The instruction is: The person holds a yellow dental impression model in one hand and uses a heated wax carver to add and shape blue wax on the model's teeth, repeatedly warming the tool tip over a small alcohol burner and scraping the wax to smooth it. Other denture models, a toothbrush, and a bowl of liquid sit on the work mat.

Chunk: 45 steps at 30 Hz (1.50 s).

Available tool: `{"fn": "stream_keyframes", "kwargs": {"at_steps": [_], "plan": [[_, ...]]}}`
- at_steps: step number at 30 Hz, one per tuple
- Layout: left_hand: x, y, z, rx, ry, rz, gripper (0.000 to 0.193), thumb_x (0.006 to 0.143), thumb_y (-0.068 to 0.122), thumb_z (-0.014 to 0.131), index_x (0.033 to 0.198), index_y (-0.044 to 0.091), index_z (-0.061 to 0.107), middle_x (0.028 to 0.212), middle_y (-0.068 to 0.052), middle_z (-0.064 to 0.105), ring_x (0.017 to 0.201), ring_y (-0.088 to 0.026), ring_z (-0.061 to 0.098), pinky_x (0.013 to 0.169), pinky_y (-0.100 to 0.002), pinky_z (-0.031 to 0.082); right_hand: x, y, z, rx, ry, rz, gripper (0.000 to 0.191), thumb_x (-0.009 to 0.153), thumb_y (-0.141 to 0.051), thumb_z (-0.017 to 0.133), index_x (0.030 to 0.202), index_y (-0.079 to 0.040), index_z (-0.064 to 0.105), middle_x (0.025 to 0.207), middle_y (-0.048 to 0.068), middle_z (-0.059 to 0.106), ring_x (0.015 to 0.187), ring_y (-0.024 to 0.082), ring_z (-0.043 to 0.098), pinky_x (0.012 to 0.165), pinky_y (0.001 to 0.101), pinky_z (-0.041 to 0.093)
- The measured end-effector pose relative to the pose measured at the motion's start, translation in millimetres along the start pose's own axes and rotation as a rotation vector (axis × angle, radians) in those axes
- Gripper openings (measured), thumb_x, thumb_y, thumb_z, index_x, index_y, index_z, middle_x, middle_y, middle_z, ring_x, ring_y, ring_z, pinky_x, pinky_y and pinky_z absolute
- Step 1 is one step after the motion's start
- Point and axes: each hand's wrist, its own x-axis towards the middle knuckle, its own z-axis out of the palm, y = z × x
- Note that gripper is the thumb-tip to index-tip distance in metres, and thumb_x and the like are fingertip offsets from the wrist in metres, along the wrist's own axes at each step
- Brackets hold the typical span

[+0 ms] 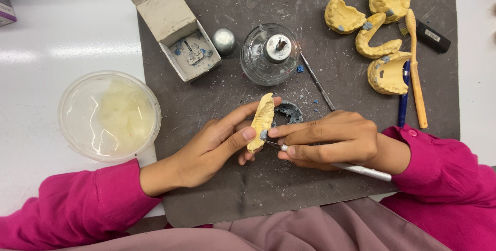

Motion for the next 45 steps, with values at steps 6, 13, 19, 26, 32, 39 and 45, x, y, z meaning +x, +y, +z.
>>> {"fn": "stream_keyframes", "kwargs": {"at_steps": [6, 13, 19, 26, 32, 39, 45], "plan": [[-2, 3, 0, 0.01, -0.028, 0.044, 0.061, 0.111, 0.031, 0.043, 0.165, 0.007, 0.028, 0.094, -0.004, 0.065, 0.084, -0.009, 0.061, 0.078, -0.026, 0.054, -2, 3, -6, 0.186, 0.028, 0.072, 0.02, 0.084, 0.001, 0.084, 0.095, -0.003, 0.068, 0.09, 0.014, 0.075, 0.101, 0.034, 0.078, 0.069, 0.0304, 0.069], [-1, 0, 1, -0.065, -0.044, 0.075, 0.056, 0.112, 0.025, 0.043, 0.162, 0.002, 0.028, 0.105, -0.009, 0.07, 0.093, -0.011, 0.064, 0.081, -0.027, 0.055, -6, 3, 0, 0.031, 0.086, -0.008, 0.024, 0.085, 0.003, 0.084, 0.101, -0.002, 0.065, 0.092, 0.017, 0.074, 0.098, 0.033, 0.079, 0.063, 0.0322, 0.066], [0, -2, 2, -0.122, -0.035, 0.027, 0.057, 0.111, 0.027, 0.044, 0.16, 0.002, 0.031, 0.102, -0.007, 0.067, 0.09, -0.009, 0.063, 0.075, -0.024, 0.053, -5, 2, 1, 0.079, 0.093, 0.02, 0.025, 0.088, 0.003, 0.083, 0.103, -0.002, 0.065, 0.096, 0.014, 0.073, 0.103, 0.036, 0.078, 0.069, 0.0343, 0.069], [-1, 1, 1, -0.107, -0.034, 0.014, 0.058, 0.111, 0.033, 0.043, 0.161, 0.004, 0.035, 0.095, -0.001, 0.061, 0.083, -0.006, 0.057, 0.07, -0.022, 0.049, 0, -3, -8, 0.043, -0.021, -0.01, 0.024, 0.087, 0.006, 0.081, 0.106, 0.001, 0.067, 0.106, 0.021, 0.072, 0.108, 0.039, 0.076, 0.077, 0.0359, 0.07], [0, -1, 0, -0.073, -0.002, -0.002, 0.058, 0.109, 0.033, 0.047, 0.16, 0.006, 0.038, 0.09, 0.0, 0.061, 0.079, -0.005, 0.057, 0.068, -0.022, 0.049, 1, -4, -3, 0.014, 0.019, 0.018, 0.019, 0.087, 0.005, 0.083, 0.1, 0.0, 0.069, 0.101, 0.016, 0.074, 0.11, 0.037, 0.075, 0.077, 0.0355, 0.07], [0, -5, 0, -0.05, 0.018, -0.003, 0.058, 0.108, 0.033, 0.047, 0.159, 0.007, 0.038, 0.088, 0.001, 0.062, 0.077, -0.004, 0.058, 0.067, -0.021, 0.05, 2, -4, -7, 0.023, -0.03, 0.021, 0.02, 0.087, 0.005, 0.081, 0.103, 0.002, 0.069, 0.106, 0.022, 0.073, 0.109, 0.037, 0.076, 0.076, 0.0354, 0.069], [-1, -4, -1, -0.062, 0.002, 0.005, 0.059, 0.109, 0.034, 0.046, 0.161, 0.007, 0.038, 0.087, 0.001, 0.061, 0.076, -0.004, 0.056, 0.067, -0.021, 0.049, 3, -5, -12, 0.014, -0.077, 0.017, 0.02, 0.089, 0.003, 0.078, 0.107, 0.003, 0.069, 0.115, 0.027, 0.071, 0.106, 0.035, 0.078, 0.072, 0.0327, 0.067]]}}
